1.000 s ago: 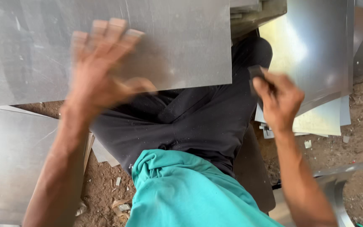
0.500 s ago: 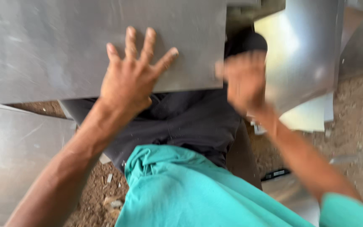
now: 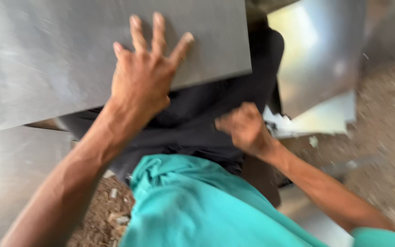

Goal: The person scrapes the surface of a metal sheet using a small handheld tool. They hold the sheet with one hand and repeatedly scrape it with the other, then place the sheet on a stack and pick up another one to repeat the process.

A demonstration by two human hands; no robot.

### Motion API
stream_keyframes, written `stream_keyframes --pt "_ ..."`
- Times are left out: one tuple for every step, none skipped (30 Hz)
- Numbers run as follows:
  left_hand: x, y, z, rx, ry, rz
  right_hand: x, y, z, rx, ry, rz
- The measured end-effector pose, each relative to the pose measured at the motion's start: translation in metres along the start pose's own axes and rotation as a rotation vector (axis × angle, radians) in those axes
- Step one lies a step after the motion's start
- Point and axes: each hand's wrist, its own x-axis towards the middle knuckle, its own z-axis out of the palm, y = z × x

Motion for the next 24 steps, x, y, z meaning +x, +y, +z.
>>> stream_keyframes --pt "0.004 0.004 0.000 -0.026 0.024 -0.012 -0.010 0.004 0.000 0.095 0.019 0.054" --pt "0.007 0.006 0.000 -0.023 0.046 -0.033 -0.013 0.011 0.000 0.175 0.133 0.293" --pt "0.009 0.009 0.001 0.013 0.057 -0.036 -0.012 0.024 -0.004 0.258 0.240 0.540" --pt "0.009 0.010 0.003 0.039 0.065 -0.018 -0.005 0.034 -0.009 0.172 0.278 0.534" --pt "0.009 0.010 0.006 0.059 0.077 -0.001 0.005 0.045 -0.017 0.083 0.309 0.524" --pt "0.009 0.010 0.009 0.066 0.078 0.008 0.016 0.048 -0.021 0.130 0.313 0.561" --pt "0.008 0.009 0.011 0.075 0.088 0.005 0.029 0.050 -0.026 0.179 0.320 0.584" --pt "0.007 0.008 0.013 0.086 0.101 -0.008 0.041 0.047 -0.026 0.232 0.324 0.598" --pt "0.006 0.007 0.013 0.074 0.089 0.001 0.052 0.038 -0.024 0.202 0.308 0.629" --pt "0.005 0.006 0.013 0.071 0.076 0.003 0.062 0.029 -0.021 0.181 0.297 0.653" --pt "0.005 0.005 0.012 0.076 0.064 0.003 0.071 0.018 -0.013 0.166 0.292 0.673" --pt "0.005 0.004 0.011 0.083 0.038 -0.023 0.079 0.004 0.000 0.146 0.280 0.599" --pt "0.005 0.004 0.009 0.073 0.020 -0.027 0.085 -0.007 0.008 0.100 0.265 0.539" --pt "0.006 0.005 0.008 0.040 0.007 -0.018 0.089 -0.012 0.011 0.106 0.245 0.528" --pt "0.007 0.006 0.006 0.033 0.038 0.005 0.091 -0.013 0.012 0.123 0.222 0.516" --pt "0.007 0.005 0.006 0.052 0.070 0.017 0.093 -0.009 0.009 0.158 0.217 0.493" --pt "0.007 0.005 0.006 0.075 0.109 0.022 0.092 -0.002 0.005 0.260 0.261 0.615" --pt "0.007 0.005 0.007 0.086 0.131 0.024 0.089 0.011 -0.009 0.364 0.295 0.733" --pt "0.007 0.004 0.008 0.098 0.145 0.025 0.084 0.028 -0.028 0.361 0.334 0.788" --pt "0.007 0.004 0.010 0.108 0.159 0.022 0.079 0.041 -0.041 0.358 0.369 0.841" --pt "0.005 0.002 0.012 0.068 0.115 0.020 0.069 0.047 -0.045 0.537 0.408 0.901" --pt "0.005 0.003 0.014 0.013 0.083 0.025 0.057 0.052 -0.049 0.695 0.445 0.958" --pt "0.004 0.002 0.016 -0.022 0.059 0.006 0.045 0.057 -0.048 0.876 0.480 0.982" --pt "0.003 0.003 0.017 0.007 0.087 -0.006 0.033 0.055 -0.038 0.802 0.454 0.918"
